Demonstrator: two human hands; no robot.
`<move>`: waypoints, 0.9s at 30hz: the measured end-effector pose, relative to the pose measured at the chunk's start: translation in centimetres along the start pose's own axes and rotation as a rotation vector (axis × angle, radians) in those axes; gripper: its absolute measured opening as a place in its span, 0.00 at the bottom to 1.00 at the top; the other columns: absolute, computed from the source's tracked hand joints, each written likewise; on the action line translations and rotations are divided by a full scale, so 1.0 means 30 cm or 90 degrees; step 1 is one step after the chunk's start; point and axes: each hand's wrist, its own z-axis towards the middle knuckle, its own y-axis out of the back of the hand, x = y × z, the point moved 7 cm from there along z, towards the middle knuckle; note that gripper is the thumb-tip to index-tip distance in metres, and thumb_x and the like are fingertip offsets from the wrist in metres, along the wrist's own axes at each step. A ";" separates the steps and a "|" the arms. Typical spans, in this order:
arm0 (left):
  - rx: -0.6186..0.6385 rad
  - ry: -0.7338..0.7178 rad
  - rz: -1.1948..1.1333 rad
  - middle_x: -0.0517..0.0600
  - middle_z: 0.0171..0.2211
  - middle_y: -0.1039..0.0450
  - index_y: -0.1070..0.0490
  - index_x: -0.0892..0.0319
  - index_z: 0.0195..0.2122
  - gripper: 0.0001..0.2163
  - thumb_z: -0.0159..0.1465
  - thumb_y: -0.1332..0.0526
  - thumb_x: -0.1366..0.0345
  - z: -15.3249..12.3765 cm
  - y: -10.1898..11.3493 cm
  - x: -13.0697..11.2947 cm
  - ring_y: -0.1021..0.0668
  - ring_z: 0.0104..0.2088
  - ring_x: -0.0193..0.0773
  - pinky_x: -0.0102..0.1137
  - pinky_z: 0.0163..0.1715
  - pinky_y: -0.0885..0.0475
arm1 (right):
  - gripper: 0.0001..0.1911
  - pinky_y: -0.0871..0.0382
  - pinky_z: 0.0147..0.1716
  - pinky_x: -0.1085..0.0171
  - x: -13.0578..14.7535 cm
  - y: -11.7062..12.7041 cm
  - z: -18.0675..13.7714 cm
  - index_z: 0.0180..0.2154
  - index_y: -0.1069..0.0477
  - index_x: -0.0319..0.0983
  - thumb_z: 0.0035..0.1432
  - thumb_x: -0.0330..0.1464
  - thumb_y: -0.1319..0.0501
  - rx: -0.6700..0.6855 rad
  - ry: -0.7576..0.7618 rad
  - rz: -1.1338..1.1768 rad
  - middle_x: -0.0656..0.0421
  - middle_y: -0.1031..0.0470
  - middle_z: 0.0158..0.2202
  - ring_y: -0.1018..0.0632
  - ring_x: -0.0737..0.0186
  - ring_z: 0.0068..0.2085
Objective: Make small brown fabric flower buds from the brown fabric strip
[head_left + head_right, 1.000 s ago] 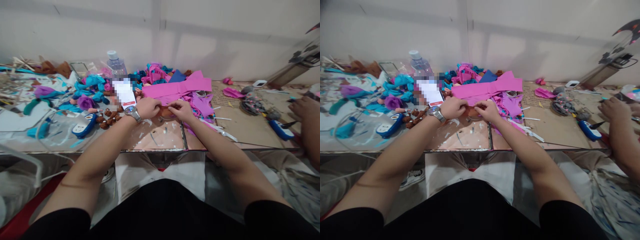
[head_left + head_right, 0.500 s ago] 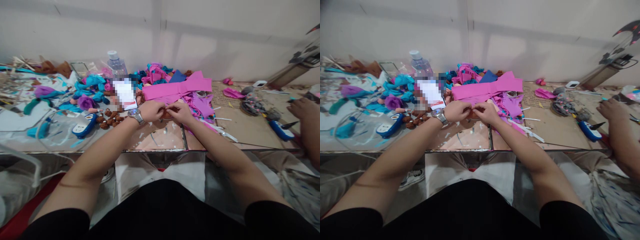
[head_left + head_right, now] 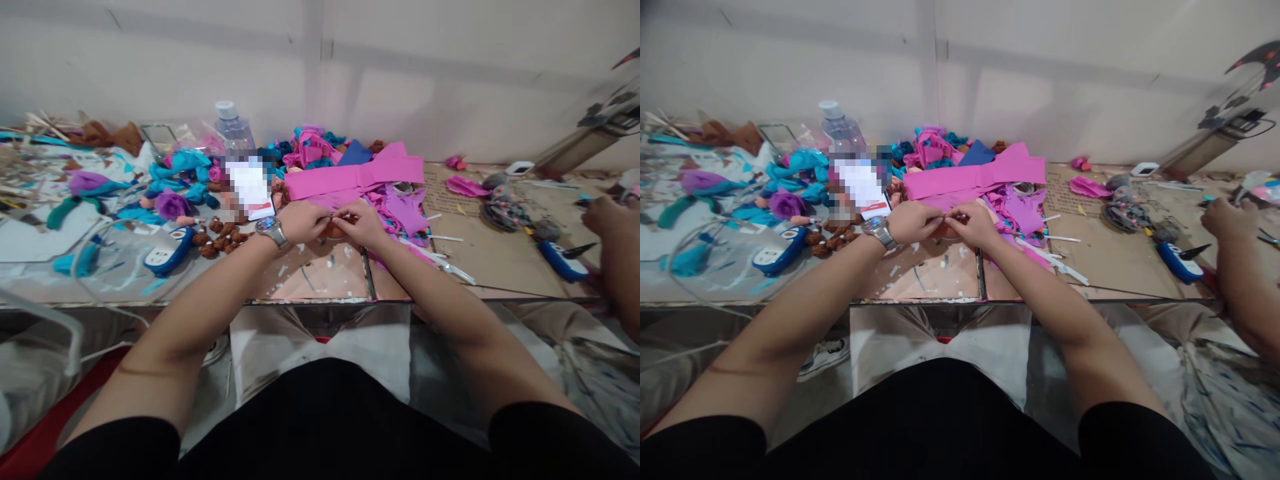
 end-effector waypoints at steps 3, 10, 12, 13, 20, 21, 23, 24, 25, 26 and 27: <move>-0.002 0.014 0.016 0.58 0.39 0.15 0.16 0.57 0.44 0.20 0.75 0.48 0.56 -0.003 0.013 0.003 0.16 0.40 0.51 0.39 0.33 0.37 | 0.07 0.29 0.45 0.57 -0.006 0.004 0.000 0.37 0.15 0.41 0.63 0.37 0.29 -0.005 -0.016 -0.014 0.56 0.14 0.36 0.20 0.54 0.39; 0.001 0.057 0.057 0.60 0.40 0.14 0.16 0.58 0.44 0.20 0.72 0.49 0.58 -0.002 0.024 0.037 0.16 0.41 0.53 0.40 0.34 0.36 | 0.07 0.28 0.44 0.56 -0.009 0.023 0.002 0.37 0.15 0.41 0.63 0.36 0.30 -0.031 -0.036 -0.021 0.56 0.13 0.36 0.19 0.54 0.39; -0.003 0.062 0.048 0.60 0.41 0.14 0.15 0.58 0.46 0.20 0.72 0.48 0.59 -0.001 0.025 0.046 0.15 0.41 0.53 0.40 0.35 0.35 | 0.06 0.28 0.43 0.56 -0.013 0.026 0.001 0.37 0.15 0.41 0.63 0.36 0.30 -0.038 -0.043 -0.016 0.56 0.13 0.35 0.19 0.54 0.38; -0.006 0.061 0.041 0.59 0.41 0.14 0.15 0.57 0.47 0.20 0.71 0.48 0.59 -0.002 0.026 0.048 0.15 0.41 0.54 0.40 0.35 0.35 | 0.07 0.28 0.42 0.56 -0.015 0.025 0.001 0.37 0.15 0.41 0.63 0.36 0.30 -0.037 -0.047 -0.013 0.56 0.13 0.35 0.19 0.54 0.38; -0.019 0.025 -0.001 0.58 0.40 0.14 0.15 0.56 0.48 0.18 0.69 0.44 0.58 -0.003 0.006 0.028 0.15 0.41 0.53 0.39 0.35 0.33 | 0.08 0.25 0.42 0.57 -0.006 -0.003 -0.003 0.40 0.14 0.42 0.61 0.37 0.30 -0.007 -0.011 0.040 0.57 0.13 0.38 0.18 0.55 0.39; -0.018 0.019 -0.010 0.57 0.40 0.14 0.14 0.56 0.48 0.18 0.69 0.44 0.58 -0.002 0.003 0.024 0.15 0.41 0.52 0.38 0.36 0.33 | 0.07 0.24 0.43 0.57 -0.003 -0.007 -0.005 0.40 0.14 0.42 0.61 0.36 0.30 -0.005 -0.003 0.045 0.57 0.12 0.38 0.18 0.54 0.40; -0.014 0.011 -0.026 0.57 0.39 0.15 0.14 0.55 0.48 0.17 0.69 0.43 0.59 -0.001 -0.002 0.019 0.16 0.40 0.50 0.38 0.35 0.33 | 0.07 0.24 0.45 0.56 -0.001 -0.011 -0.007 0.40 0.14 0.43 0.60 0.35 0.30 -0.003 0.007 0.049 0.57 0.12 0.39 0.17 0.54 0.41; -0.012 0.011 -0.031 0.57 0.38 0.15 0.14 0.56 0.48 0.17 0.69 0.43 0.60 -0.001 -0.003 0.018 0.16 0.39 0.50 0.38 0.35 0.33 | 0.07 0.24 0.45 0.56 0.000 -0.012 -0.009 0.40 0.14 0.43 0.60 0.35 0.31 -0.005 0.010 0.050 0.57 0.12 0.38 0.17 0.54 0.41; -0.012 0.011 -0.036 0.57 0.38 0.15 0.14 0.56 0.47 0.17 0.69 0.43 0.60 0.000 -0.003 0.018 0.17 0.38 0.49 0.37 0.34 0.34 | 0.07 0.24 0.44 0.56 0.001 -0.011 -0.010 0.40 0.14 0.43 0.60 0.34 0.31 -0.008 0.012 0.051 0.57 0.12 0.38 0.17 0.54 0.41; -0.012 0.012 -0.041 0.57 0.37 0.15 0.14 0.57 0.47 0.16 0.68 0.43 0.61 0.000 -0.001 0.017 0.17 0.38 0.49 0.37 0.34 0.35 | 0.07 0.24 0.44 0.56 0.003 -0.009 -0.010 0.40 0.14 0.43 0.60 0.33 0.31 -0.011 0.016 0.051 0.58 0.12 0.38 0.17 0.54 0.40; -0.012 0.011 -0.048 0.56 0.37 0.15 0.15 0.57 0.47 0.16 0.68 0.42 0.61 0.000 0.000 0.016 0.17 0.37 0.48 0.37 0.34 0.35 | 0.08 0.24 0.45 0.56 0.006 -0.008 -0.011 0.40 0.13 0.43 0.60 0.32 0.31 -0.015 0.021 0.051 0.58 0.12 0.38 0.17 0.54 0.40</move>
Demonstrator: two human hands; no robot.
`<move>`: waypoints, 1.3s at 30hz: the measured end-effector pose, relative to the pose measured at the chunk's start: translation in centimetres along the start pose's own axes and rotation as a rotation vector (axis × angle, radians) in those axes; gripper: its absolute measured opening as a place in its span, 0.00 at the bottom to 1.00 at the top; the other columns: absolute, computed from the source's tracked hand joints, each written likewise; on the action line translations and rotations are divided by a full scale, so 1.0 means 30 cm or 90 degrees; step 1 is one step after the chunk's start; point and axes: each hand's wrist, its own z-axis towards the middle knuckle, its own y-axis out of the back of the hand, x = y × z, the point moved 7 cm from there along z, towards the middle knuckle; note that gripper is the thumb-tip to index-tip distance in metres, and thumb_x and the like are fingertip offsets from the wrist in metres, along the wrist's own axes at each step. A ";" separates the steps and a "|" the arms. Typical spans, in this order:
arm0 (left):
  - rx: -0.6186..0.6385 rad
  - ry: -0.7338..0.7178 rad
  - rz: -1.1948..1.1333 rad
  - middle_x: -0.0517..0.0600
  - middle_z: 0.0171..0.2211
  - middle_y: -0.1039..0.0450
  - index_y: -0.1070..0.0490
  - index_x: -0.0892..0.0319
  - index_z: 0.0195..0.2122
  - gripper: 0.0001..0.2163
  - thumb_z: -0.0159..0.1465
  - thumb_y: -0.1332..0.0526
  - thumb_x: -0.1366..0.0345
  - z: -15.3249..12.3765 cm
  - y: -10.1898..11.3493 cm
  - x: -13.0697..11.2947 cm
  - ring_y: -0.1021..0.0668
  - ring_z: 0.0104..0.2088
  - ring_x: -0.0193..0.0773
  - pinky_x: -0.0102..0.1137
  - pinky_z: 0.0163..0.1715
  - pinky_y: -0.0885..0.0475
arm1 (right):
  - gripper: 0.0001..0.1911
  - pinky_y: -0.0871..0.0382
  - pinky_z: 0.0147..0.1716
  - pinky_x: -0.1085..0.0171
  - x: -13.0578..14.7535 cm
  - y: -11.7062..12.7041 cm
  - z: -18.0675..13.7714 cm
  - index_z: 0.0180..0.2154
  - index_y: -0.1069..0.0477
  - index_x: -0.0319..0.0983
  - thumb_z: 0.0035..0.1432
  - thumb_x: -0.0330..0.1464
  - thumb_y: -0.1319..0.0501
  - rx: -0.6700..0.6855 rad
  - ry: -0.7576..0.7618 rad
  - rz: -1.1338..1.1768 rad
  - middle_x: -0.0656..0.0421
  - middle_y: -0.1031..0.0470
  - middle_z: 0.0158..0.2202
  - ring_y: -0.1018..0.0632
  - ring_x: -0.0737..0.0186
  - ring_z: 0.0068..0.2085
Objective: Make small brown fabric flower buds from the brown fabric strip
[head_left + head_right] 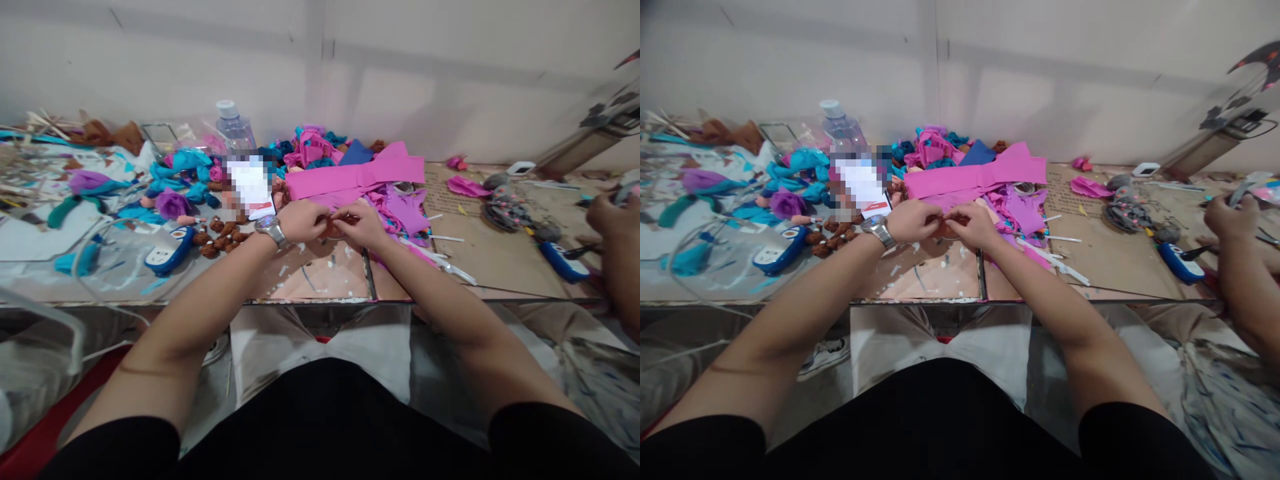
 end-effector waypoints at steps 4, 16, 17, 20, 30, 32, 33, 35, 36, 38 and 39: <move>0.013 -0.002 -0.038 0.55 0.37 0.15 0.15 0.58 0.48 0.16 0.67 0.42 0.63 0.002 0.001 -0.004 0.18 0.36 0.46 0.36 0.34 0.36 | 0.07 0.24 0.45 0.56 0.011 0.006 0.001 0.39 0.13 0.43 0.59 0.33 0.30 -0.007 0.010 -0.010 0.58 0.12 0.38 0.17 0.55 0.40; 0.046 -0.039 -0.169 0.51 0.34 0.20 0.22 0.59 0.40 0.12 0.71 0.43 0.59 0.005 -0.001 -0.013 0.24 0.32 0.40 0.35 0.33 0.38 | 0.05 0.26 0.43 0.56 0.024 0.012 -0.001 0.38 0.15 0.43 0.60 0.32 0.31 -0.024 0.044 -0.028 0.57 0.13 0.36 0.19 0.55 0.39; 0.047 -0.040 -0.174 0.51 0.34 0.20 0.23 0.59 0.40 0.13 0.72 0.44 0.58 0.005 0.000 -0.013 0.24 0.32 0.40 0.35 0.33 0.38 | 0.06 0.26 0.44 0.56 0.026 0.012 -0.001 0.38 0.15 0.43 0.60 0.32 0.31 -0.026 0.050 -0.027 0.57 0.13 0.36 0.19 0.55 0.39; 0.044 -0.034 -0.177 0.53 0.35 0.21 0.23 0.59 0.40 0.16 0.75 0.47 0.57 0.007 0.004 -0.012 0.23 0.34 0.42 0.35 0.35 0.36 | 0.05 0.26 0.45 0.55 0.027 0.013 -0.001 0.38 0.15 0.42 0.60 0.32 0.32 -0.025 0.057 -0.031 0.57 0.14 0.36 0.19 0.55 0.39; 0.057 0.002 -0.161 0.53 0.35 0.20 0.21 0.60 0.42 0.13 0.72 0.45 0.61 0.006 0.006 -0.010 0.23 0.34 0.42 0.35 0.37 0.34 | 0.08 0.24 0.46 0.54 0.034 0.015 -0.001 0.38 0.15 0.43 0.63 0.39 0.31 -0.006 0.032 -0.025 0.56 0.13 0.37 0.18 0.53 0.41; 0.054 0.001 -0.163 0.52 0.35 0.20 0.21 0.60 0.41 0.13 0.71 0.44 0.61 0.007 0.007 -0.008 0.23 0.34 0.42 0.35 0.37 0.34 | 0.10 0.25 0.47 0.52 0.035 0.013 0.000 0.38 0.15 0.44 0.64 0.41 0.31 0.000 0.030 -0.043 0.55 0.13 0.37 0.18 0.52 0.41; 0.053 0.001 -0.164 0.52 0.35 0.20 0.22 0.60 0.41 0.13 0.71 0.44 0.61 0.007 0.006 -0.007 0.23 0.34 0.42 0.35 0.37 0.34 | 0.10 0.25 0.47 0.52 0.035 0.013 0.001 0.38 0.15 0.44 0.64 0.42 0.32 0.001 0.030 -0.050 0.55 0.13 0.37 0.19 0.51 0.41; 0.050 -0.001 -0.168 0.52 0.35 0.20 0.22 0.60 0.41 0.13 0.71 0.44 0.61 0.008 0.006 -0.005 0.23 0.34 0.41 0.35 0.36 0.34 | 0.12 0.26 0.47 0.51 0.034 0.013 0.002 0.39 0.15 0.44 0.65 0.44 0.32 -0.001 0.031 -0.057 0.55 0.13 0.37 0.19 0.51 0.41; 0.048 -0.002 -0.169 0.53 0.35 0.20 0.22 0.60 0.41 0.13 0.71 0.44 0.61 0.008 0.006 -0.005 0.23 0.34 0.41 0.35 0.36 0.34 | 0.12 0.26 0.47 0.51 0.034 0.013 0.002 0.39 0.15 0.44 0.65 0.44 0.33 -0.002 0.033 -0.057 0.55 0.13 0.37 0.19 0.51 0.41; 0.043 -0.002 -0.169 0.53 0.36 0.19 0.22 0.60 0.41 0.13 0.72 0.45 0.60 0.009 0.008 -0.005 0.23 0.34 0.41 0.35 0.36 0.34 | 0.14 0.27 0.47 0.51 0.033 0.013 0.003 0.39 0.15 0.44 0.66 0.46 0.33 -0.006 0.038 -0.055 0.54 0.13 0.37 0.19 0.51 0.41; 0.041 -0.001 -0.168 0.53 0.36 0.19 0.22 0.60 0.41 0.14 0.72 0.45 0.59 0.009 0.009 -0.006 0.23 0.34 0.41 0.35 0.36 0.34 | 0.14 0.27 0.48 0.51 0.033 0.013 0.004 0.39 0.16 0.44 0.66 0.47 0.33 -0.007 0.041 -0.055 0.54 0.13 0.38 0.19 0.51 0.41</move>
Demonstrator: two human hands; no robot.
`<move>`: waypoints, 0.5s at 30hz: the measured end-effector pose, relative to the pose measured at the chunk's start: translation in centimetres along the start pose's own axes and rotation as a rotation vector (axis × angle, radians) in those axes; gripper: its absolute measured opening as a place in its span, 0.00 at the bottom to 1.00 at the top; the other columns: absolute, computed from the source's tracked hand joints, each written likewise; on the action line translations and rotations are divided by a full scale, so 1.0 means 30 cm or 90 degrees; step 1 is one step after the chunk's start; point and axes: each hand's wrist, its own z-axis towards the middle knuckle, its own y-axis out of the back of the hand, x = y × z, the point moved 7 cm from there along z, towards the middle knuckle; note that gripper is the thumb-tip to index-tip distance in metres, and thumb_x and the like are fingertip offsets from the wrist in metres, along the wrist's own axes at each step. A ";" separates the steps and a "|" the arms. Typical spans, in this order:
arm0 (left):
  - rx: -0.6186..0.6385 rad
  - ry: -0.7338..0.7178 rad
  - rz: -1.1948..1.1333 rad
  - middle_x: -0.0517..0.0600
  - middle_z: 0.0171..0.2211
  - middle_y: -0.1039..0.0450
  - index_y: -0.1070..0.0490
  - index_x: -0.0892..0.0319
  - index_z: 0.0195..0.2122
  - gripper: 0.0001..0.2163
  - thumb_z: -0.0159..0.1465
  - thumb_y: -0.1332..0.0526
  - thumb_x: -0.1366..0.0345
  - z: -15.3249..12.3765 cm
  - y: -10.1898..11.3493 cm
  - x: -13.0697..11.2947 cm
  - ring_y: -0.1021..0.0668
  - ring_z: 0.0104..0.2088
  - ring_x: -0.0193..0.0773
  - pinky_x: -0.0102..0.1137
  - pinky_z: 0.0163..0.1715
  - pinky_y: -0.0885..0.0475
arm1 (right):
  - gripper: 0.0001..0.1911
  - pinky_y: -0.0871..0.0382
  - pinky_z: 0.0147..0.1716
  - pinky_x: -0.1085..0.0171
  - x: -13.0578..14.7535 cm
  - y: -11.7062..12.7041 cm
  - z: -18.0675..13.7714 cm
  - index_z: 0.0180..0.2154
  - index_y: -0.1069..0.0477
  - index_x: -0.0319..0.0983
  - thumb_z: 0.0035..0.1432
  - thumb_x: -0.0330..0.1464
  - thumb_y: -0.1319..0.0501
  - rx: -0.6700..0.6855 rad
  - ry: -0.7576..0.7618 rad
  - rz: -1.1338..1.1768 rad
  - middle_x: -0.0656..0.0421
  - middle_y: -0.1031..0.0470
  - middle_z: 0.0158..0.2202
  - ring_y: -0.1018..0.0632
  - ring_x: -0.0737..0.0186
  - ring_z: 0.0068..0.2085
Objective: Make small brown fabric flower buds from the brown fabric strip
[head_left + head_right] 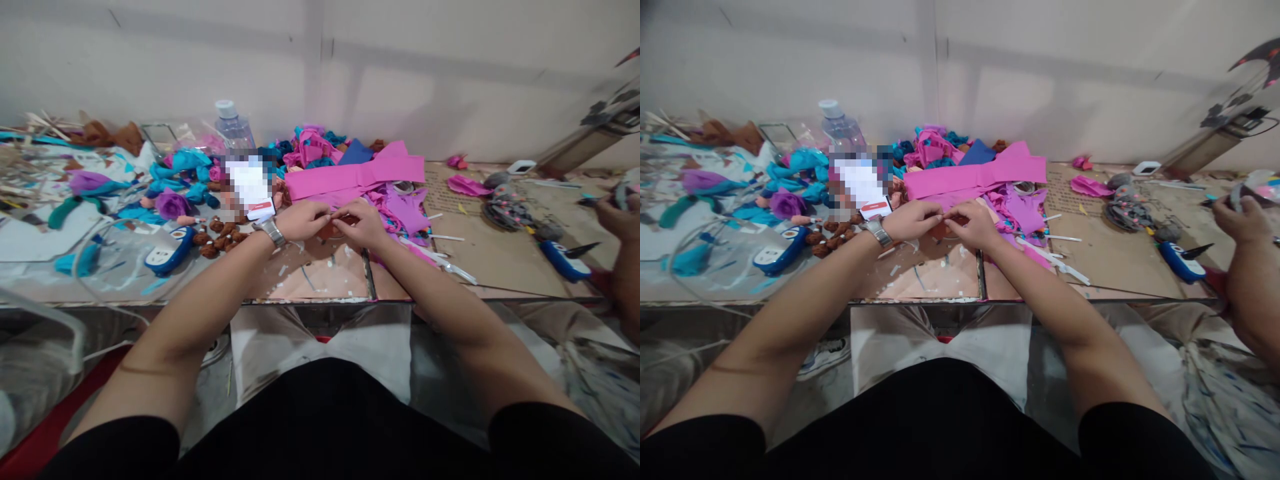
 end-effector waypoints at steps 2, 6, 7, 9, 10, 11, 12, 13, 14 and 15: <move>-0.002 0.004 0.002 0.53 0.36 0.19 0.21 0.60 0.41 0.14 0.72 0.45 0.59 -0.001 0.002 -0.001 0.22 0.35 0.42 0.34 0.36 0.34 | 0.15 0.27 0.48 0.50 0.000 0.000 0.000 0.39 0.16 0.44 0.67 0.48 0.33 -0.003 0.006 -0.002 0.54 0.13 0.38 0.19 0.51 0.41; -0.008 0.010 -0.007 0.53 0.36 0.18 0.21 0.60 0.42 0.14 0.72 0.44 0.59 -0.002 0.004 0.002 0.22 0.35 0.41 0.34 0.36 0.34 | 0.14 0.28 0.47 0.51 -0.001 -0.002 -0.001 0.38 0.17 0.43 0.67 0.46 0.34 -0.010 0.013 -0.011 0.54 0.14 0.37 0.19 0.51 0.41; -0.010 0.009 -0.009 0.53 0.36 0.18 0.21 0.60 0.42 0.14 0.71 0.44 0.59 -0.002 0.003 0.004 0.22 0.34 0.41 0.34 0.36 0.34 | 0.14 0.28 0.47 0.51 -0.002 -0.004 -0.002 0.38 0.17 0.43 0.68 0.46 0.34 -0.010 0.013 -0.013 0.54 0.14 0.37 0.19 0.51 0.40; -0.013 0.004 -0.012 0.53 0.36 0.18 0.21 0.61 0.42 0.15 0.71 0.44 0.58 -0.001 0.001 0.006 0.22 0.34 0.41 0.34 0.35 0.35 | 0.14 0.29 0.46 0.52 -0.005 -0.008 -0.004 0.38 0.17 0.43 0.68 0.45 0.34 -0.007 0.007 -0.019 0.54 0.15 0.36 0.20 0.52 0.40; -0.014 0.001 -0.012 0.53 0.36 0.18 0.21 0.61 0.42 0.15 0.71 0.44 0.58 0.000 0.000 0.007 0.22 0.34 0.40 0.34 0.35 0.35 | 0.14 0.29 0.46 0.52 -0.006 -0.009 -0.004 0.37 0.18 0.43 0.68 0.46 0.34 -0.006 0.003 -0.021 0.55 0.15 0.36 0.20 0.52 0.40; -0.015 -0.002 -0.013 0.53 0.36 0.18 0.21 0.61 0.42 0.15 0.71 0.44 0.58 0.000 -0.001 0.007 0.22 0.34 0.40 0.34 0.35 0.35 | 0.15 0.29 0.46 0.52 -0.007 -0.011 -0.004 0.37 0.18 0.43 0.68 0.46 0.34 -0.004 -0.001 -0.023 0.55 0.15 0.36 0.21 0.52 0.40; -0.017 -0.004 -0.013 0.53 0.36 0.18 0.21 0.61 0.42 0.15 0.71 0.44 0.58 0.000 -0.001 0.008 0.22 0.34 0.40 0.34 0.35 0.35 | 0.15 0.29 0.46 0.53 -0.008 -0.012 -0.004 0.37 0.19 0.43 0.68 0.47 0.34 -0.002 -0.004 -0.023 0.55 0.15 0.36 0.21 0.52 0.40; -0.019 -0.005 -0.015 0.53 0.36 0.18 0.20 0.61 0.42 0.15 0.71 0.44 0.57 0.000 0.000 0.008 0.22 0.34 0.40 0.34 0.35 0.35 | 0.16 0.29 0.46 0.53 -0.008 -0.013 -0.003 0.36 0.19 0.43 0.68 0.47 0.34 -0.002 -0.004 -0.023 0.55 0.16 0.36 0.21 0.52 0.40; -0.021 -0.006 -0.015 0.53 0.36 0.17 0.20 0.60 0.43 0.16 0.71 0.44 0.57 0.000 0.001 0.008 0.22 0.34 0.40 0.34 0.35 0.35 | 0.16 0.29 0.45 0.53 -0.008 -0.013 -0.001 0.36 0.20 0.43 0.68 0.47 0.34 -0.003 -0.003 -0.021 0.55 0.16 0.36 0.21 0.53 0.39; -0.023 -0.005 -0.016 0.53 0.36 0.17 0.19 0.60 0.43 0.16 0.71 0.44 0.57 -0.001 0.001 0.008 0.21 0.34 0.40 0.34 0.36 0.34 | 0.16 0.29 0.44 0.54 -0.008 -0.013 0.000 0.35 0.20 0.43 0.68 0.47 0.34 -0.004 -0.003 -0.018 0.55 0.16 0.35 0.21 0.53 0.39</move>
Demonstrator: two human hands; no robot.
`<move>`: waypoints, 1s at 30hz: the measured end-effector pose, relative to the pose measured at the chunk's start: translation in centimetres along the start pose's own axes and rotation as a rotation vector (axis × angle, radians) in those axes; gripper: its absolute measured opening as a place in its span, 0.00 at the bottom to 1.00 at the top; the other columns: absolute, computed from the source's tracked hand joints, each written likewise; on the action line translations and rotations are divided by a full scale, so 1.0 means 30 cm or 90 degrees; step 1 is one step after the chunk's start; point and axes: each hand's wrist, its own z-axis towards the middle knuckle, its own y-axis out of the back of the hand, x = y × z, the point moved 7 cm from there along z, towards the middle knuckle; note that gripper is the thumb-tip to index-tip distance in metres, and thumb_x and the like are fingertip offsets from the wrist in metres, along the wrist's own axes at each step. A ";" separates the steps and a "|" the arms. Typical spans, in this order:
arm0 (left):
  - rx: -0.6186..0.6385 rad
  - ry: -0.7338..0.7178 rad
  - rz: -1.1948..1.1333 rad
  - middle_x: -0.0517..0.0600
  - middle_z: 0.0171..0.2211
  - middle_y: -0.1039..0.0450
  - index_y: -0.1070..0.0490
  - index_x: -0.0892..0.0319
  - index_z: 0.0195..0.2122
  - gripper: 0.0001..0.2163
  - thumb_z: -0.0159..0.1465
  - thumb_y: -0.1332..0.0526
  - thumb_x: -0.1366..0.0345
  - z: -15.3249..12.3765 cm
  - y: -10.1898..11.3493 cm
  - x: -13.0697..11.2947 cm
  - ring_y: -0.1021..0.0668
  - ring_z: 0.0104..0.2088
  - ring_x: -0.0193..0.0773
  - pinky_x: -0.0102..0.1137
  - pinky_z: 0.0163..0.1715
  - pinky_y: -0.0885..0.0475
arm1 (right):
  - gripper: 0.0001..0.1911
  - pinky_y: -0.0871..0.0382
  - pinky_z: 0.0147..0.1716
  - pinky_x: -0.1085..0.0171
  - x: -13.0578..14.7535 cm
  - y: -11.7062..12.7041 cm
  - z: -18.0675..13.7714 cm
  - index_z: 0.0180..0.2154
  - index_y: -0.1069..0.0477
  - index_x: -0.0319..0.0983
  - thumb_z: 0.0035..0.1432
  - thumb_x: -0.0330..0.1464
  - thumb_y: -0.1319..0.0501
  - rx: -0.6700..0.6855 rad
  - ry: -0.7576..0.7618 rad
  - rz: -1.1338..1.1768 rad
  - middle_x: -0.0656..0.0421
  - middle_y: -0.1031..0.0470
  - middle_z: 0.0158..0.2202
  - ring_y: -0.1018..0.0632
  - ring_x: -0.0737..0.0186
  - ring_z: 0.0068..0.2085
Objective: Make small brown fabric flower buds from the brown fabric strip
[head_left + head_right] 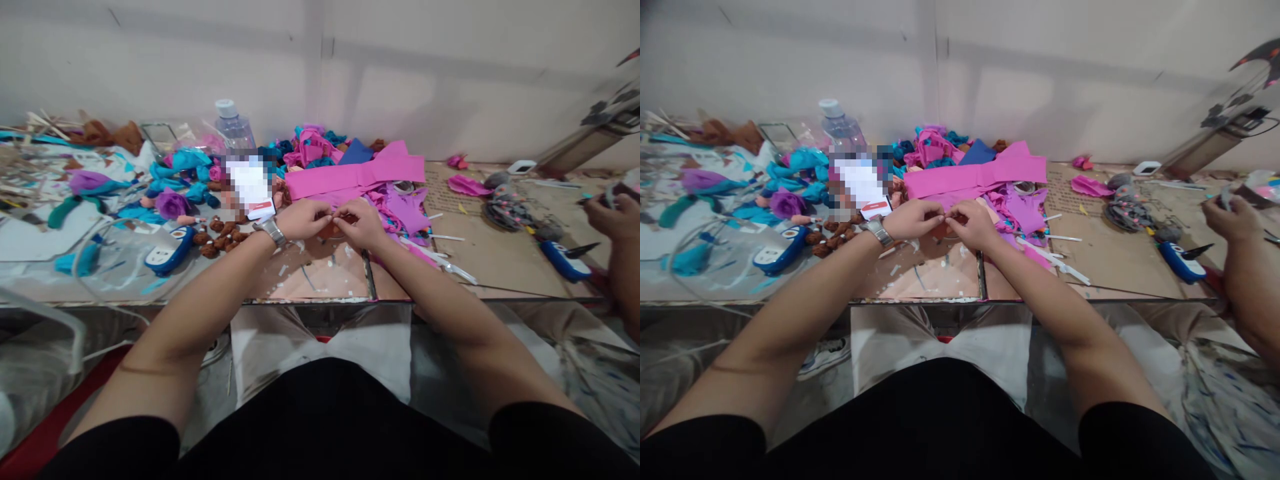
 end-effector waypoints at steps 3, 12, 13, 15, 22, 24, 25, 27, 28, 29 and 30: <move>-0.010 0.007 0.005 0.53 0.37 0.16 0.18 0.60 0.44 0.16 0.71 0.43 0.57 -0.002 0.003 0.001 0.20 0.35 0.41 0.34 0.37 0.33 | 0.15 0.29 0.44 0.54 -0.006 -0.004 0.004 0.35 0.20 0.43 0.68 0.46 0.34 0.007 -0.006 0.009 0.55 0.16 0.35 0.21 0.53 0.39; -0.028 -0.018 0.067 0.53 0.36 0.16 0.17 0.58 0.41 0.14 0.69 0.42 0.58 0.000 -0.003 0.002 0.22 0.33 0.42 0.35 0.35 0.34 | 0.09 0.28 0.52 0.50 -0.013 -0.019 0.003 0.36 0.20 0.43 0.67 0.40 0.33 0.033 0.003 0.039 0.53 0.16 0.43 0.19 0.50 0.47; -0.028 -0.022 0.071 0.54 0.36 0.16 0.17 0.58 0.41 0.14 0.69 0.42 0.57 0.001 -0.005 0.000 0.22 0.33 0.42 0.35 0.35 0.34 | 0.09 0.27 0.52 0.50 -0.012 -0.020 0.003 0.36 0.20 0.43 0.67 0.40 0.33 0.038 0.005 0.044 0.53 0.16 0.43 0.19 0.50 0.47; -0.027 -0.024 0.078 0.54 0.36 0.16 0.17 0.58 0.40 0.14 0.70 0.42 0.57 0.001 -0.007 -0.002 0.22 0.33 0.42 0.35 0.35 0.34 | 0.09 0.27 0.53 0.50 -0.012 -0.023 0.002 0.36 0.21 0.42 0.68 0.39 0.34 0.047 0.007 0.048 0.52 0.16 0.44 0.20 0.50 0.48; -0.015 -0.015 0.065 0.53 0.34 0.17 0.18 0.58 0.40 0.13 0.69 0.41 0.60 0.000 -0.014 -0.016 0.23 0.32 0.40 0.35 0.34 0.35 | 0.06 0.29 0.56 0.48 -0.008 -0.030 0.001 0.37 0.24 0.43 0.68 0.36 0.36 0.070 0.015 0.024 0.51 0.18 0.47 0.21 0.48 0.51; -0.017 -0.012 0.057 0.53 0.34 0.17 0.18 0.58 0.40 0.13 0.70 0.42 0.60 0.001 -0.014 -0.015 0.22 0.32 0.40 0.35 0.35 0.35 | 0.05 0.29 0.56 0.48 -0.006 -0.030 0.001 0.37 0.24 0.43 0.68 0.35 0.36 0.070 0.017 0.019 0.51 0.18 0.47 0.21 0.48 0.51; -0.018 -0.011 0.055 0.53 0.35 0.17 0.18 0.58 0.40 0.13 0.70 0.41 0.60 0.002 -0.014 -0.013 0.22 0.32 0.41 0.35 0.35 0.35 | 0.05 0.29 0.56 0.48 -0.005 -0.029 0.001 0.37 0.24 0.43 0.68 0.35 0.36 0.069 0.019 0.018 0.52 0.18 0.46 0.21 0.48 0.51; -0.021 -0.006 0.057 0.53 0.35 0.17 0.17 0.59 0.40 0.13 0.70 0.41 0.59 0.002 -0.014 -0.007 0.22 0.32 0.41 0.35 0.35 0.34 | 0.05 0.29 0.55 0.49 -0.006 -0.026 0.001 0.37 0.24 0.43 0.68 0.35 0.35 0.057 0.021 0.015 0.52 0.18 0.46 0.21 0.49 0.50; -0.024 -0.002 0.058 0.53 0.35 0.17 0.17 0.59 0.41 0.13 0.70 0.41 0.59 0.002 -0.012 -0.004 0.22 0.32 0.41 0.36 0.35 0.35 | 0.05 0.29 0.55 0.49 -0.009 -0.024 0.002 0.37 0.23 0.43 0.68 0.35 0.35 0.049 0.021 0.014 0.52 0.18 0.45 0.21 0.48 0.50; -0.027 0.002 0.059 0.53 0.35 0.17 0.18 0.60 0.41 0.14 0.70 0.41 0.58 0.002 -0.010 -0.002 0.22 0.32 0.42 0.36 0.35 0.35 | 0.05 0.29 0.54 0.49 -0.012 -0.022 0.002 0.38 0.23 0.43 0.68 0.36 0.34 0.041 0.019 0.012 0.52 0.18 0.45 0.21 0.48 0.50; -0.031 0.005 0.058 0.54 0.35 0.17 0.18 0.60 0.41 0.14 0.71 0.41 0.58 0.001 -0.008 0.000 0.22 0.33 0.42 0.36 0.35 0.35 | 0.06 0.29 0.55 0.49 -0.016 -0.021 0.002 0.38 0.22 0.43 0.68 0.37 0.34 0.035 0.016 0.011 0.52 0.18 0.45 0.21 0.48 0.50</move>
